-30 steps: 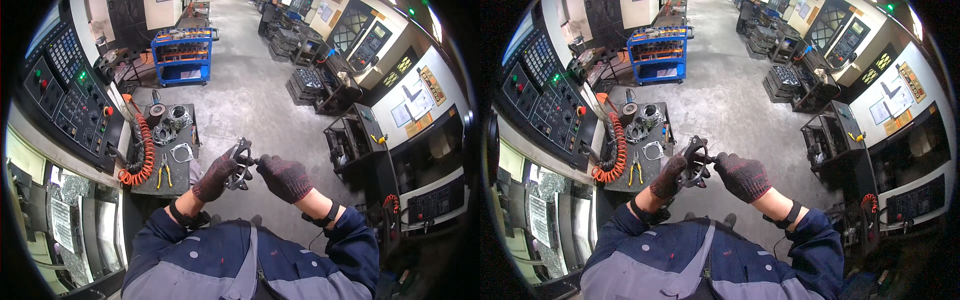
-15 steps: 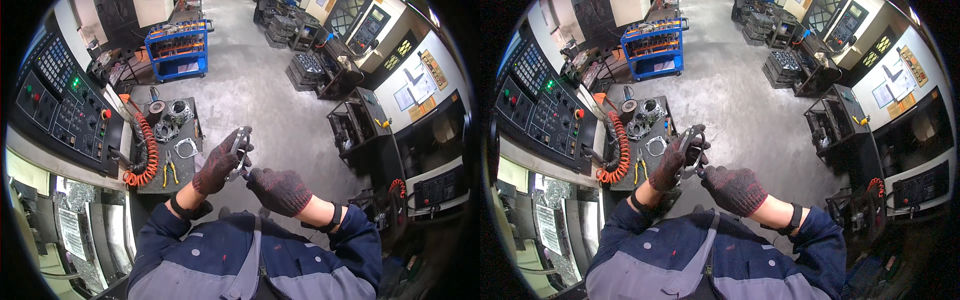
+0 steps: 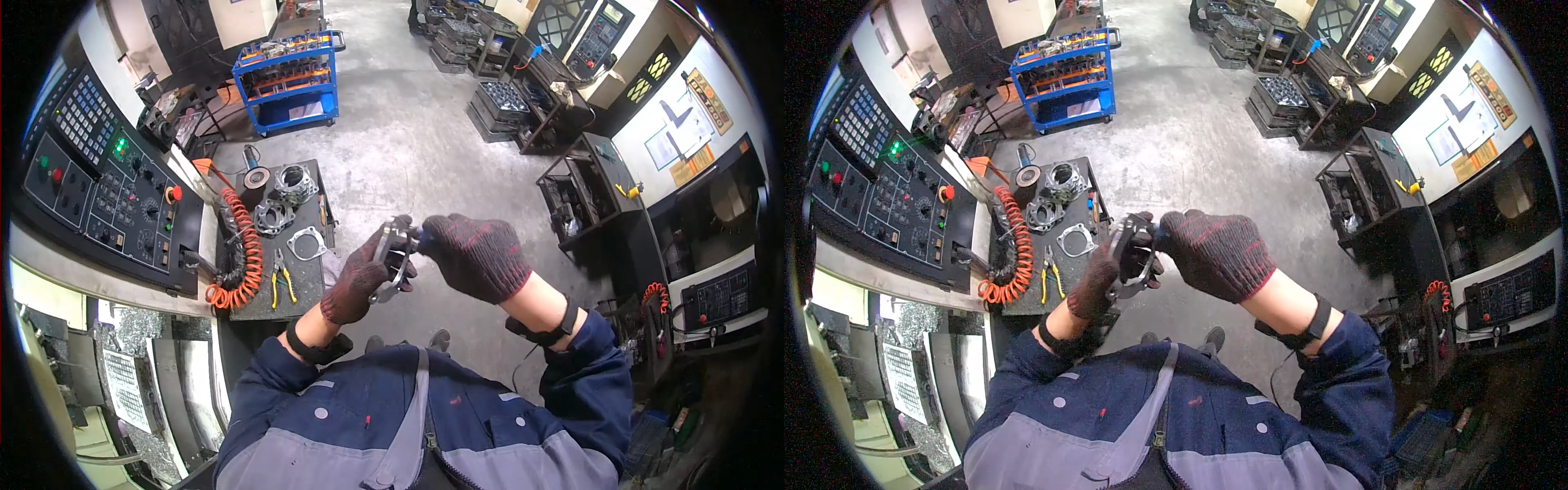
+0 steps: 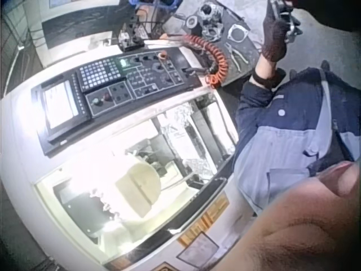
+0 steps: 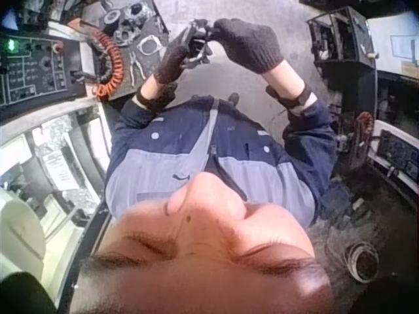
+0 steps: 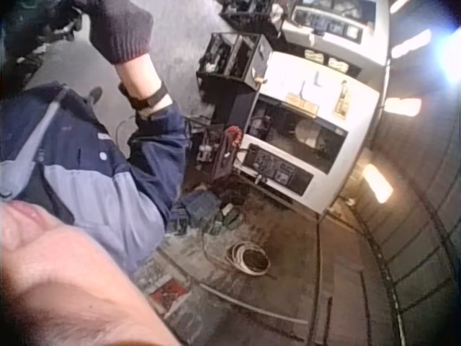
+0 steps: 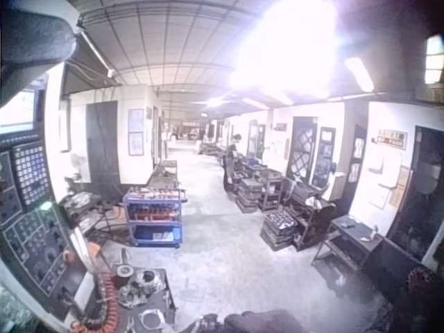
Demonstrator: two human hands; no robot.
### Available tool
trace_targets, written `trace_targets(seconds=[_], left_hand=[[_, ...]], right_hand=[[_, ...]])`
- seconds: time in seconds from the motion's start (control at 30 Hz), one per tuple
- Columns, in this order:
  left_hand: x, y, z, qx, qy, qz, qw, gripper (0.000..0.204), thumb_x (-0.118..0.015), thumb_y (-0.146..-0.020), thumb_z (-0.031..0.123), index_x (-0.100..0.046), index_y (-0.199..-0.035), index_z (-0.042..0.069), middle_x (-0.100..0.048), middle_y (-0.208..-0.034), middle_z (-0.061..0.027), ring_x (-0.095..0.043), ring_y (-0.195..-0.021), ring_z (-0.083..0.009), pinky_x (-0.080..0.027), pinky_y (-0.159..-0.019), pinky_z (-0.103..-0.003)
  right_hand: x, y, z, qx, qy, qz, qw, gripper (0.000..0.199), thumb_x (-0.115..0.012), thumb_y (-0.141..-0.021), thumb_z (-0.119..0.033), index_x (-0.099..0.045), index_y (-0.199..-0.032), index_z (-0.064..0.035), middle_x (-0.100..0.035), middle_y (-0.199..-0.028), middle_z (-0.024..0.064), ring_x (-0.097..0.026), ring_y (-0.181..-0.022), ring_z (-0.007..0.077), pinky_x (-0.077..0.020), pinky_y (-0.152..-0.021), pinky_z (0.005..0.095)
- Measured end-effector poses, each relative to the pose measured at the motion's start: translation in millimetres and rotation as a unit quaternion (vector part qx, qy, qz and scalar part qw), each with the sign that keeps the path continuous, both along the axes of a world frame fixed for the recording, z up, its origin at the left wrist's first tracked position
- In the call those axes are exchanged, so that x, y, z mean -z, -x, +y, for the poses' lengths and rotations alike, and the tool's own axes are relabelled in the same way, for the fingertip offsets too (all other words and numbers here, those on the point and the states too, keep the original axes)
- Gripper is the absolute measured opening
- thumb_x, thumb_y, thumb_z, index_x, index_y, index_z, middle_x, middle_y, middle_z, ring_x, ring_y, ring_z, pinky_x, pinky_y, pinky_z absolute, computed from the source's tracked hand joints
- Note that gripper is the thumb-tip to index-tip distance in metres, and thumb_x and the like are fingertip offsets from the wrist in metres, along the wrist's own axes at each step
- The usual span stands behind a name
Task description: The person operates a CNC machine to machine a metal part, then removes the finished piece. They use a deburring tool to manually clean the edges of the part, removing burrs and smoothing the surface. The person handles the part with gloves and uses a handheld tool for precision finishing.
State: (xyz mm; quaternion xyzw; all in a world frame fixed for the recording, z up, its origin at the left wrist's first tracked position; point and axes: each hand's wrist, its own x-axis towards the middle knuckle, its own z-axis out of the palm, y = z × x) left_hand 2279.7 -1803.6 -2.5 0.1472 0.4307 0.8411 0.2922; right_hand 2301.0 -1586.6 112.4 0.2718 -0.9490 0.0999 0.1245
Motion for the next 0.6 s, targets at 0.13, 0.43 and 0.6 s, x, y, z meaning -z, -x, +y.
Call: trace_targets(seconds=[0.13, 0.43, 0.6], left_hand=[[-10, -6, -7, -0.043, -0.062, 0.066, 0.995, 0.097, -0.070, -0.091, 0.058, -0.030, -0.161, 0.004, -0.059, -0.129, -0.0125, -0.065, -0.103, -0.0222, -0.060, -0.084, -0.039], [-16, 2, -8, -0.040, 0.035, 0.132, 0.990, 0.106, -0.074, -0.084, 0.066, -0.033, -0.159, 0.003, -0.059, -0.124, -0.0113, -0.063, -0.097, -0.0178, -0.055, -0.082, -0.034], [-12, 3, -1, -0.054, 0.084, 0.094, 0.991, 0.086, -0.073, -0.088, 0.043, -0.038, -0.157, 0.006, -0.060, -0.124, -0.0103, -0.061, -0.102, -0.0165, -0.054, -0.083, -0.033]], right_hand=[[29, 5, -7, 0.059, 0.026, -0.043, 0.997, 0.014, -0.068, -0.093, -0.024, -0.063, -0.093, -0.0114, -0.067, -0.078, 0.0134, -0.069, -0.071, 0.0363, -0.0517, -0.056, 0.0450], [47, -45, -24, 0.042, -0.005, -0.195, 0.980, 0.023, -0.063, -0.098, -0.029, -0.061, -0.099, -0.0058, -0.071, -0.080, 0.0176, -0.071, -0.069, 0.0387, -0.0553, -0.057, 0.0488], [13, -56, -25, -0.001, 0.001, -0.147, 0.989, 0.023, -0.067, -0.095, -0.032, -0.062, -0.096, -0.0091, -0.068, -0.077, 0.0139, -0.069, -0.065, 0.0344, -0.0529, -0.054, 0.0443]])
